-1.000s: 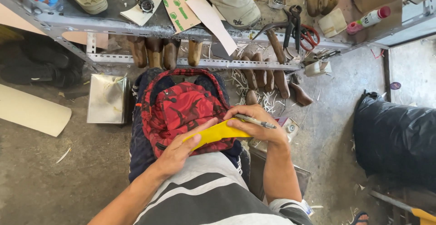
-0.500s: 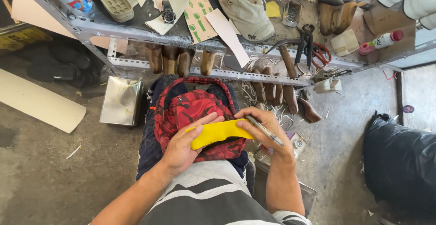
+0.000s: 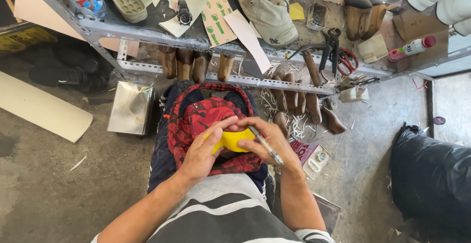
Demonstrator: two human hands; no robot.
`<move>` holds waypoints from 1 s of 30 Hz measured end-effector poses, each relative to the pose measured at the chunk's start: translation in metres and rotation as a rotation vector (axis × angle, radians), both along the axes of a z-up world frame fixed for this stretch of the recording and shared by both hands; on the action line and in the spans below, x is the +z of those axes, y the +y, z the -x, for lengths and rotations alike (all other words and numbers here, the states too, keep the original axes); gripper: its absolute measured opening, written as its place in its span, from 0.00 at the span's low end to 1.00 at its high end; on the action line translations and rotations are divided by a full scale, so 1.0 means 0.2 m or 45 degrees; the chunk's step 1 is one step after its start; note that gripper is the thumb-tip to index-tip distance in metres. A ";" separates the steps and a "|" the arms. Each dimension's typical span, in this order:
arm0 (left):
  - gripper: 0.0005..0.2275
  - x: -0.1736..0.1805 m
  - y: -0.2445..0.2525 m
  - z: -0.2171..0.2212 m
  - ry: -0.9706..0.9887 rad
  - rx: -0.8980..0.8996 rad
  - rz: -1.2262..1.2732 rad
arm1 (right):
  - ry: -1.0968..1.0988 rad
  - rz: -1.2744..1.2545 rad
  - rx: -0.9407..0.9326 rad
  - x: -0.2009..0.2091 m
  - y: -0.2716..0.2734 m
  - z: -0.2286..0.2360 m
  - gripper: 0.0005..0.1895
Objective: The person sits on the floor in a workshop, holding a white shoe and a pair of pliers. They then retrieve a red bag, take out a piece of paper, and write on it with a pen. The person also handles a yellow shoe part and a white curved piece, writing on them as well.
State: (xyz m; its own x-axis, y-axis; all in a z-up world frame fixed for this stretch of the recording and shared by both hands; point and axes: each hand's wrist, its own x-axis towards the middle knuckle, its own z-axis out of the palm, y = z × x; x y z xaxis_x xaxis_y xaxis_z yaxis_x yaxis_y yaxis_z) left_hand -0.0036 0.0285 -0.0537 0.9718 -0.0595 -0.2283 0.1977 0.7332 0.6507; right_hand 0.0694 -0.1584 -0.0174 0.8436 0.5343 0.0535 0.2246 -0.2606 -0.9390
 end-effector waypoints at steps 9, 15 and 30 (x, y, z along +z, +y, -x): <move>0.21 -0.07 0.24 -0.16 -0.105 0.183 -0.605 | -0.112 0.254 -0.350 -0.01 -0.11 -0.59 0.14; 0.17 -0.18 0.45 -0.25 0.011 0.379 -0.668 | -0.253 0.047 -0.948 -0.22 -0.31 -1.37 0.10; 0.28 -0.43 0.69 -1.29 -0.369 0.538 -2.451 | -0.745 0.212 -0.471 -0.83 0.39 -1.22 0.08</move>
